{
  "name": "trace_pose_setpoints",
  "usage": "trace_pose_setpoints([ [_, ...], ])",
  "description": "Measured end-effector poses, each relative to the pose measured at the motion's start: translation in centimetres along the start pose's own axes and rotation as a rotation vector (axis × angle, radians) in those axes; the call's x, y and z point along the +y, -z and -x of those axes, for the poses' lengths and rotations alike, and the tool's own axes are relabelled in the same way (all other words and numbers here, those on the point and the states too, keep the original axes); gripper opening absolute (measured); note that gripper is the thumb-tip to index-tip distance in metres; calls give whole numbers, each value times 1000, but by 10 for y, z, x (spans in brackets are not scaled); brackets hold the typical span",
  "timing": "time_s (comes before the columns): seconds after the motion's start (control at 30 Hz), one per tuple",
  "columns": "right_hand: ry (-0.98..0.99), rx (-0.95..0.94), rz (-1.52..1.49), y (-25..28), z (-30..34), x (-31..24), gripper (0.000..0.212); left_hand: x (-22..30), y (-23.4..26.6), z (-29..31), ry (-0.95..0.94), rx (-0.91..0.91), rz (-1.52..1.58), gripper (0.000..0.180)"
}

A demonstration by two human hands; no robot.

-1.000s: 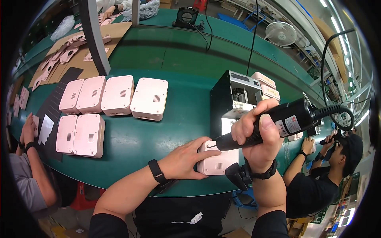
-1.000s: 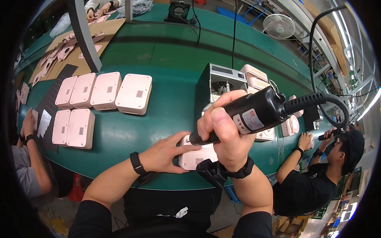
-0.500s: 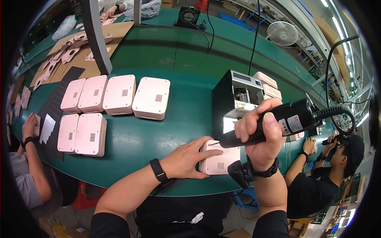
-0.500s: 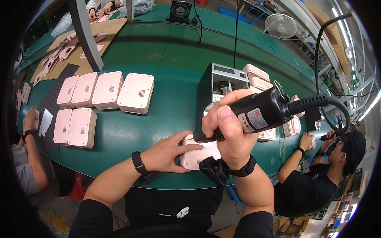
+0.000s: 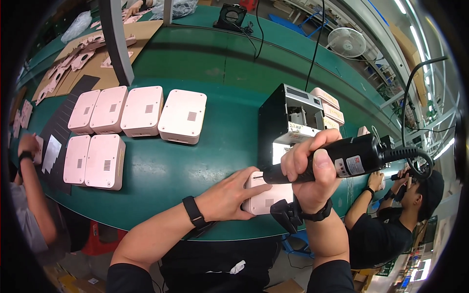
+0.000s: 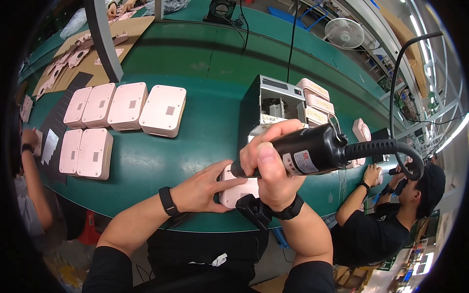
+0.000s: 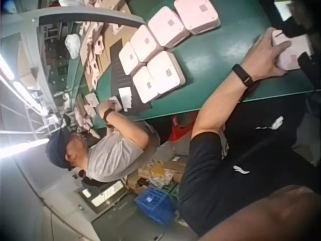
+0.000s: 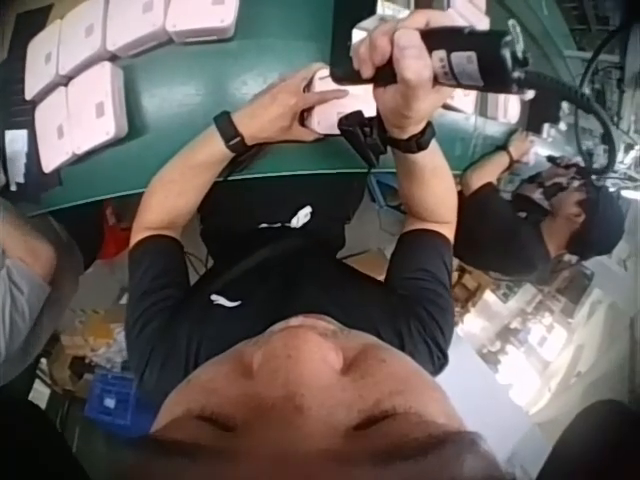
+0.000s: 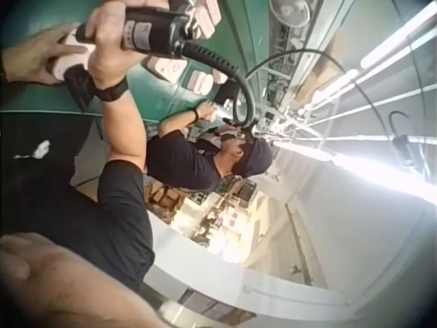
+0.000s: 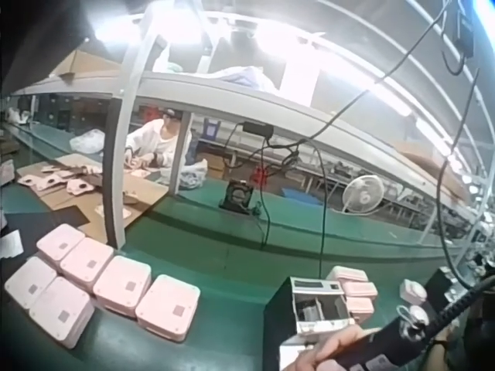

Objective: The person picks up a pink electronic device, places it on the work surface, and drives screws into the back panel using a power screwdriver. They then set the device aside and repeat the process with another pink electronic device.

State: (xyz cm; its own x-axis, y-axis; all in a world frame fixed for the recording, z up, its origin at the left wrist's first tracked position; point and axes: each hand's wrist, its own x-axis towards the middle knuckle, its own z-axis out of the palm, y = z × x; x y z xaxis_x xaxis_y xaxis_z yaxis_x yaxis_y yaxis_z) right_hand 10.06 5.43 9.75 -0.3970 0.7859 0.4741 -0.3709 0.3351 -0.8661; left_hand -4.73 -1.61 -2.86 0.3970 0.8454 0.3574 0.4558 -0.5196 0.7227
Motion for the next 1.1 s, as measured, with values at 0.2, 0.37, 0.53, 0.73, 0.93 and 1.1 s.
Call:
trace_pose_setpoints([
  [0.2,12,-51,-20,0,2,-2,29,0,-2,1,14,18,26,78],
  [0.37,19,-87,-61,4,2,0,30,0,0,-1,-2,14,20,77],
  [0.53,-2,-85,-63,5,1,1,31,-1,-1,0,0,14,22,76],
  [0.73,2,-77,-93,7,6,1,30,1,-1,1,5,6,14,77],
  [0.93,-15,1,-32,1,2,-3,28,5,6,-7,-39,12,-3,76],
  [1.1,84,187,-94,25,-12,-43,22,6,14,-7,35,-17,37,77],
])
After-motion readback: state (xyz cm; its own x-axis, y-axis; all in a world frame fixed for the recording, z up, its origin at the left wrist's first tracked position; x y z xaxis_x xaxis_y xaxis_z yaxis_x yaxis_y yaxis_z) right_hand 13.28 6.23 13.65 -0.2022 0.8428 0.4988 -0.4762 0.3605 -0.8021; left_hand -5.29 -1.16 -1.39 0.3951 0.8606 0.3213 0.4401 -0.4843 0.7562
